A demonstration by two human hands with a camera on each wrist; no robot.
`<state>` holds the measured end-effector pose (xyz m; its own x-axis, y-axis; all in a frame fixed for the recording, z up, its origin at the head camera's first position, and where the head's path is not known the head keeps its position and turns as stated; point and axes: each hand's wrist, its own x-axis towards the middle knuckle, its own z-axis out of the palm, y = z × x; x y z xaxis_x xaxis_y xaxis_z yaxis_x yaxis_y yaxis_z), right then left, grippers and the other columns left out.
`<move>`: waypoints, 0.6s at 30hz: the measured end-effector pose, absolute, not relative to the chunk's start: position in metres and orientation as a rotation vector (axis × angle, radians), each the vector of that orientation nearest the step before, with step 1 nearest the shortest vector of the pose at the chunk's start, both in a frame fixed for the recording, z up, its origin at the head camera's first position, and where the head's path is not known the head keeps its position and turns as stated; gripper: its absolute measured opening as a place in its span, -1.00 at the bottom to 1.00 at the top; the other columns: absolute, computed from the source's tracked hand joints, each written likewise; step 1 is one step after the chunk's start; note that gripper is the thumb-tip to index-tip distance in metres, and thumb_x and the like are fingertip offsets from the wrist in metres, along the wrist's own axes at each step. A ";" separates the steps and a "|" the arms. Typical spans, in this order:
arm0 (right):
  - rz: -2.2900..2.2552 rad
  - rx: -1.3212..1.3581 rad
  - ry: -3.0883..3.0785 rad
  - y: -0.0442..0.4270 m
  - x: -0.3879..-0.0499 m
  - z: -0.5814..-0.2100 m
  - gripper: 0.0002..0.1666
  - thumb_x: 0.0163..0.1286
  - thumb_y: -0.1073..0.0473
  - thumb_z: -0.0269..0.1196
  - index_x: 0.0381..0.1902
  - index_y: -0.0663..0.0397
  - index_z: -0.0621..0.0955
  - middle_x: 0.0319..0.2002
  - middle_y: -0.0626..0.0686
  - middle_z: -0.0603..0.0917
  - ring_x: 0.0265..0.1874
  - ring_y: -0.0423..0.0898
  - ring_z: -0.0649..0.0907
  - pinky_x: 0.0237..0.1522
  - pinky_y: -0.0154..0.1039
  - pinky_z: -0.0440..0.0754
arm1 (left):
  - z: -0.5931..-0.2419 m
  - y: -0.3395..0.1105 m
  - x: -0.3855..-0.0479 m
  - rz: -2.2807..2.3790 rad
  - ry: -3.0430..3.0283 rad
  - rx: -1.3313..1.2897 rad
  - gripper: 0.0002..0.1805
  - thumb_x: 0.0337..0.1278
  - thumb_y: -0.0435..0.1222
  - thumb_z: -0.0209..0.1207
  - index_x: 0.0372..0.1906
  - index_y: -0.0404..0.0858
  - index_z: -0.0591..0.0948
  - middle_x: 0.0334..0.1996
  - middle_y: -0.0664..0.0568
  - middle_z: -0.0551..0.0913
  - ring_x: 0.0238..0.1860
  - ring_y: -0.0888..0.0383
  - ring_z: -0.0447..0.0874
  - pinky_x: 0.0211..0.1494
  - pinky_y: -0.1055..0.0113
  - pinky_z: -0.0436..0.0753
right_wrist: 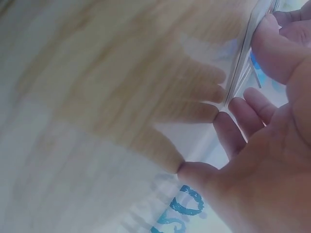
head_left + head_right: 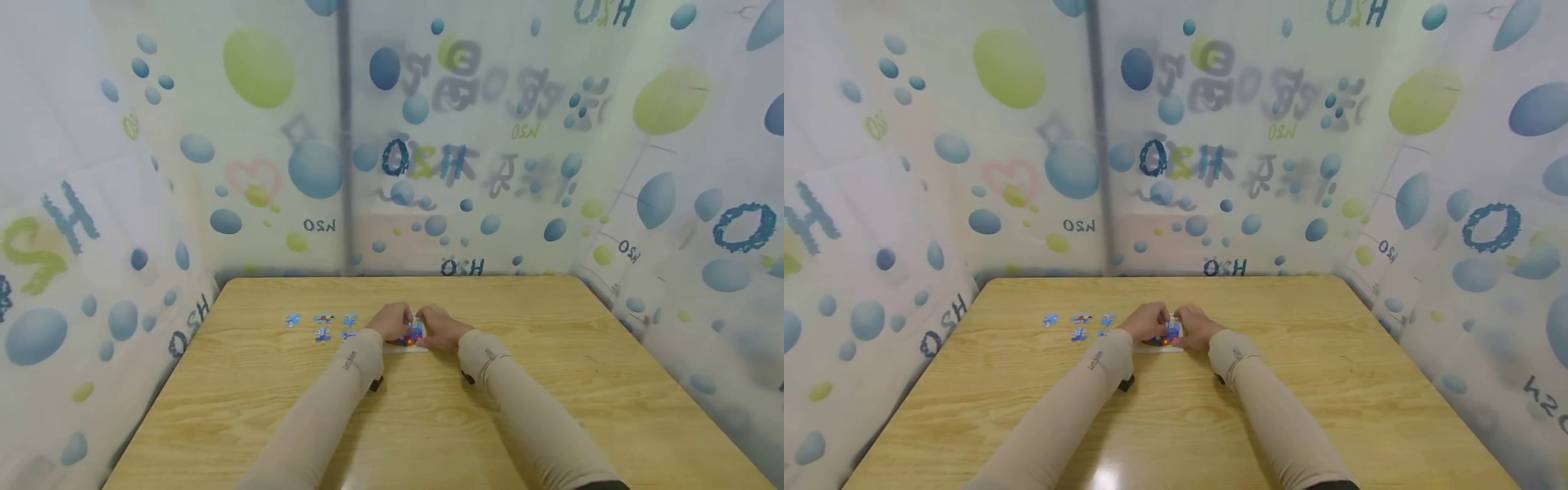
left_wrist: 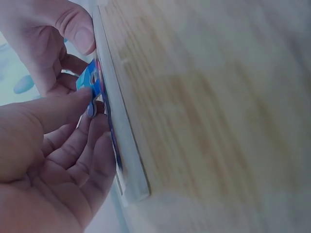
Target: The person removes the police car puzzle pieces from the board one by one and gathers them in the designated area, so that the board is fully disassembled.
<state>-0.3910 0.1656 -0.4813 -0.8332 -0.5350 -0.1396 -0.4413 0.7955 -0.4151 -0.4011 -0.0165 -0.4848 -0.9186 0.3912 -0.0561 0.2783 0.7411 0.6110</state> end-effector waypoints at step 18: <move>-0.496 -0.763 2.761 0.164 -0.390 -0.483 -0.33 0.47 0.09 0.30 0.35 0.29 0.32 0.18 0.23 0.39 0.22 0.16 0.39 0.32 0.08 0.39 | -0.480 -0.024 -0.403 1.163 2.635 0.384 -0.88 0.16 -0.40 0.35 -0.19 -0.21 0.75 -0.15 0.00 0.71 -0.22 0.11 0.60 -0.11 0.25 0.62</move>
<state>-0.3898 0.1643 -0.4827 -0.8369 -0.5311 -0.1322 -0.4518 0.8067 -0.3809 -0.4029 -0.0236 -0.4796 -0.9377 0.3303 -0.1079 0.1429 0.6497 0.7467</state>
